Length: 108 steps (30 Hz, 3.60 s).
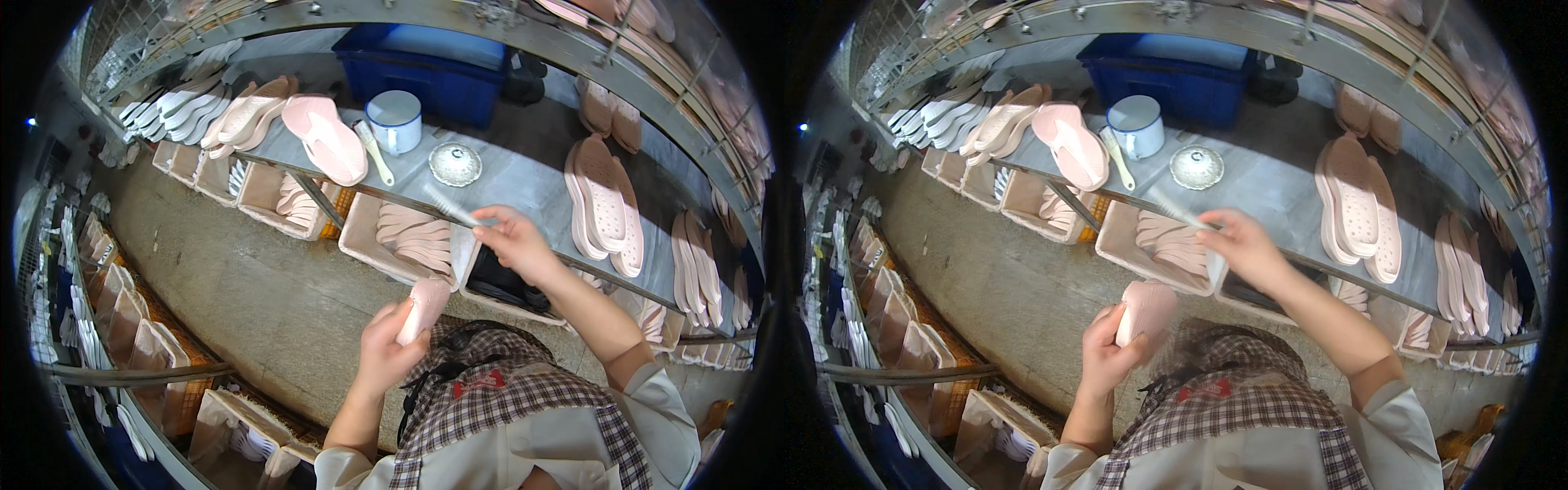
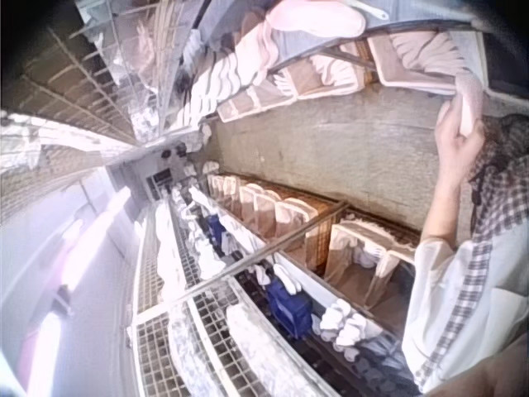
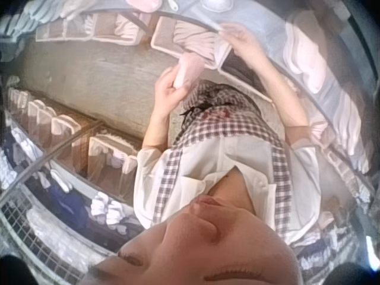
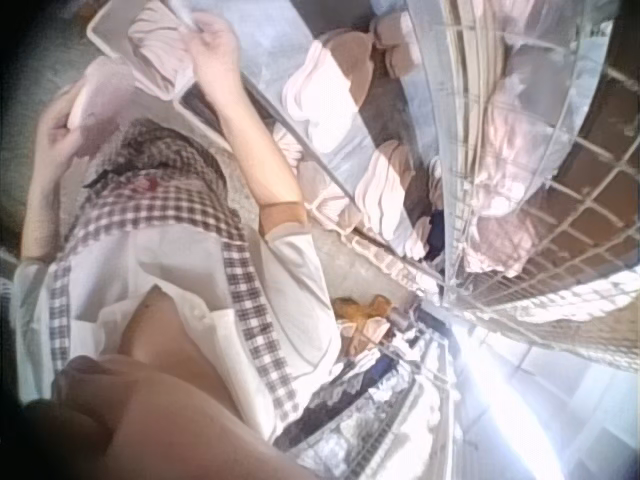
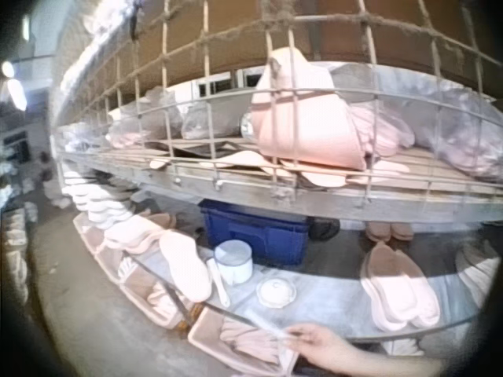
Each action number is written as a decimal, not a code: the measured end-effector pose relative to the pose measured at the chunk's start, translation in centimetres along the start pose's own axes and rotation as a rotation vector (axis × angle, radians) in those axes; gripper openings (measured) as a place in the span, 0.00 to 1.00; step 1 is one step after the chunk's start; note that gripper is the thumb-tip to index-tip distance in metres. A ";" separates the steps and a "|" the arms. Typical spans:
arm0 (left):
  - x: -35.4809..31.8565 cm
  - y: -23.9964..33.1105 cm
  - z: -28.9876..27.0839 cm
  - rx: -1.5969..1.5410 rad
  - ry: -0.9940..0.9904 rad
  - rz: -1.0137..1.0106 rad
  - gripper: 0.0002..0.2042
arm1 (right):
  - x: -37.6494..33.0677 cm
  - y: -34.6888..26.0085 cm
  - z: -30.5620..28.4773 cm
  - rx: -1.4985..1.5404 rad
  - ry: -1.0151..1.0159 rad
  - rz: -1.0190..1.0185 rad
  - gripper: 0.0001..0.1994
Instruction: The person picks up pink slippers from a shelf, inspects the soles, and uses a small brush to clean the bottom surface. They then place the cleaned slippers back on the shelf and repeat the process with another pair.
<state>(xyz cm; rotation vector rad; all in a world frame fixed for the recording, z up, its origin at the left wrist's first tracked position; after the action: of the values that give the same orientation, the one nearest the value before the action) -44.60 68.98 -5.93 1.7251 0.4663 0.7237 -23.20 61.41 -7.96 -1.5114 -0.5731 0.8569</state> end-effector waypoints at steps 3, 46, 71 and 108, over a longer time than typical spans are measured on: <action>-0.3 -0.9 -0.9 -0.171 0.014 -0.069 0.23 | 2.0 2.5 -1.0 0.217 -0.017 0.245 0.08; -1.0 -2.2 -3.3 -0.002 -0.162 -0.117 0.23 | 2.6 -5.2 6.3 -0.049 -0.420 -0.103 0.07; -4.1 6.1 5.7 0.204 -0.169 0.049 0.25 | -10.7 -2.0 3.1 -0.063 -0.164 0.005 0.12; -5.2 6.7 6.3 0.189 -0.207 0.134 0.25 | -13.9 -6.7 3.6 -0.520 -0.150 -0.647 0.08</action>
<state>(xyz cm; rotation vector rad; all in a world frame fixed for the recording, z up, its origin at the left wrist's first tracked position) -44.54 59.29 -1.69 1.9998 0.2853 0.6017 -33.52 53.68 1.23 -1.5698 -1.3849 0.3202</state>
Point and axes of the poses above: each hand's wrist, its own x-axis towards the middle knuckle, its own z-axis out of the palm, y = z × x, the point moved 9 cm from there along x, towards the middle knuckle, and after that the axes turned 3 degrees about y, right-handed, at the moved point
